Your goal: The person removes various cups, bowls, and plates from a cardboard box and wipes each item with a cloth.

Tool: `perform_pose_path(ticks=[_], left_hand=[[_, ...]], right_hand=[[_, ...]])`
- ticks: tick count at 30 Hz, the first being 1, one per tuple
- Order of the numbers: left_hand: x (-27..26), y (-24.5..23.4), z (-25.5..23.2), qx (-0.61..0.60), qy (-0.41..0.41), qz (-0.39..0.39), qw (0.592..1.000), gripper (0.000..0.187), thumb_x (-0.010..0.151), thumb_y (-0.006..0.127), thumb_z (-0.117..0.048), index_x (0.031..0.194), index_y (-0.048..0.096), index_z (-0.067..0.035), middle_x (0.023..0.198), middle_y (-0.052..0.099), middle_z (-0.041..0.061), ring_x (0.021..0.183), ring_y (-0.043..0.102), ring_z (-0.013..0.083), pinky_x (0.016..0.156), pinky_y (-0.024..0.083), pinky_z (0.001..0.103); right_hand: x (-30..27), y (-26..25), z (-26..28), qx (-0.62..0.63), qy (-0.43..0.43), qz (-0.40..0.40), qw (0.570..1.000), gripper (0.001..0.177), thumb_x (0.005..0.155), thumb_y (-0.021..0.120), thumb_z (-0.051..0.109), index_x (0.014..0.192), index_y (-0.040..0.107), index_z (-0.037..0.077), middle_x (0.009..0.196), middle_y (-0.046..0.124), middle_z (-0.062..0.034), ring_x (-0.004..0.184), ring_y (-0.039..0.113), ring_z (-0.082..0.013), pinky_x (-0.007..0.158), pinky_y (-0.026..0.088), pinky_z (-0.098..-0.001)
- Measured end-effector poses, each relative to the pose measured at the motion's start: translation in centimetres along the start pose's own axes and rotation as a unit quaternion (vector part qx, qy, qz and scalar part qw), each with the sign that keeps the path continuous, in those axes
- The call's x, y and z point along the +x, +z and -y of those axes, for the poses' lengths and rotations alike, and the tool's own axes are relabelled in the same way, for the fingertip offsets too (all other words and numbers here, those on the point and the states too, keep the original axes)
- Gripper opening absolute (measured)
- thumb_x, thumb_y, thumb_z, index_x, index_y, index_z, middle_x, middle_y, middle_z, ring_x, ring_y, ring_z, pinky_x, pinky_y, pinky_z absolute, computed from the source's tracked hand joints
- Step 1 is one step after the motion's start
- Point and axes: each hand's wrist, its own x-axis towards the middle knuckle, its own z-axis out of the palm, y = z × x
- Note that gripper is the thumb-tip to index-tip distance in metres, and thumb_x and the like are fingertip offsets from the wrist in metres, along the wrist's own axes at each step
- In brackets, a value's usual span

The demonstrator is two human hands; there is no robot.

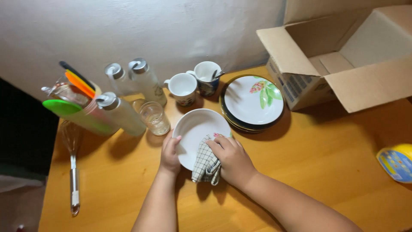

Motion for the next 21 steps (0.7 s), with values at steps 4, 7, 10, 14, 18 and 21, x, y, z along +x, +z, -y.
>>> perform_pose_path(ticks=[4,7,10,14,18,21], left_hand=[[1.0,-2.6,2.4,0.055,0.058,0.065,0.995,0.048,0.089,0.04,-0.014,0.128,0.059,0.007,0.123,0.066,0.022,0.111,0.06,0.03,0.098,0.045,0.037],[1.3,-3.5,3.4,0.108,0.096,0.062,0.988,0.045,0.09,0.042,-0.013,0.126,0.06,0.008,0.129,0.065,0.021,0.116,0.059,0.0291,0.103,0.044,0.035],[0.7,-3.0,1.7,0.075,0.053,0.051,0.994,0.047,0.088,0.044,-0.015,0.125,0.061,0.007,0.125,0.066,0.021,0.114,0.058,0.0279,0.101,0.043,0.035],[0.4,-2.0,0.6,0.016,0.015,0.071,0.997,0.052,0.084,0.044,-0.018,0.125,0.062,0.009,0.117,0.067,0.024,0.106,0.059,0.0307,0.094,0.045,0.038],[0.5,-1.6,0.7,0.023,0.007,0.11,0.994,0.053,0.085,0.04,-0.017,0.129,0.058,0.006,0.118,0.067,0.024,0.108,0.061,0.0336,0.092,0.048,0.042],[0.6,-1.7,1.2,0.007,-0.018,0.083,0.996,0.054,0.085,0.041,-0.014,0.132,0.057,0.006,0.123,0.065,0.024,0.111,0.06,0.0328,0.095,0.045,0.041]], right_hand=[[0.2,-1.0,2.6,0.221,-0.03,0.086,0.971,0.063,0.071,0.07,0.008,0.134,0.06,0.007,0.124,0.066,-0.0102,0.11,0.063,-0.0312,0.096,0.049,-0.0408],[0.0,-0.9,3.8,0.266,-0.052,0.106,0.957,0.065,0.076,0.069,0.012,0.139,0.058,0.008,0.132,0.067,-0.0094,0.115,0.065,-0.0296,0.098,0.05,-0.0397],[0.0,0.2,3.3,0.202,-0.051,0.092,0.974,0.062,0.076,0.067,0.014,0.138,0.06,0.013,0.123,0.068,-0.0055,0.108,0.066,-0.0264,0.095,0.049,-0.039],[-0.2,1.1,0.8,0.021,-0.02,0.025,0.999,0.05,0.08,0.065,0.02,0.129,0.066,0.02,0.114,0.069,0.0009,0.111,0.063,-0.0225,0.095,0.04,-0.0381],[1.1,-0.8,-1.3,-0.055,0.029,-0.049,0.997,0.052,0.082,0.063,0.013,0.134,0.063,0.011,0.119,0.066,-0.0041,0.099,0.06,-0.0228,0.092,0.04,-0.0369],[1.5,-1.2,-1.7,-0.041,0.027,-0.119,0.992,0.045,0.085,0.064,0.011,0.13,0.064,0.004,0.127,0.067,-0.0101,0.11,0.063,-0.0273,0.1,0.043,-0.0416]])
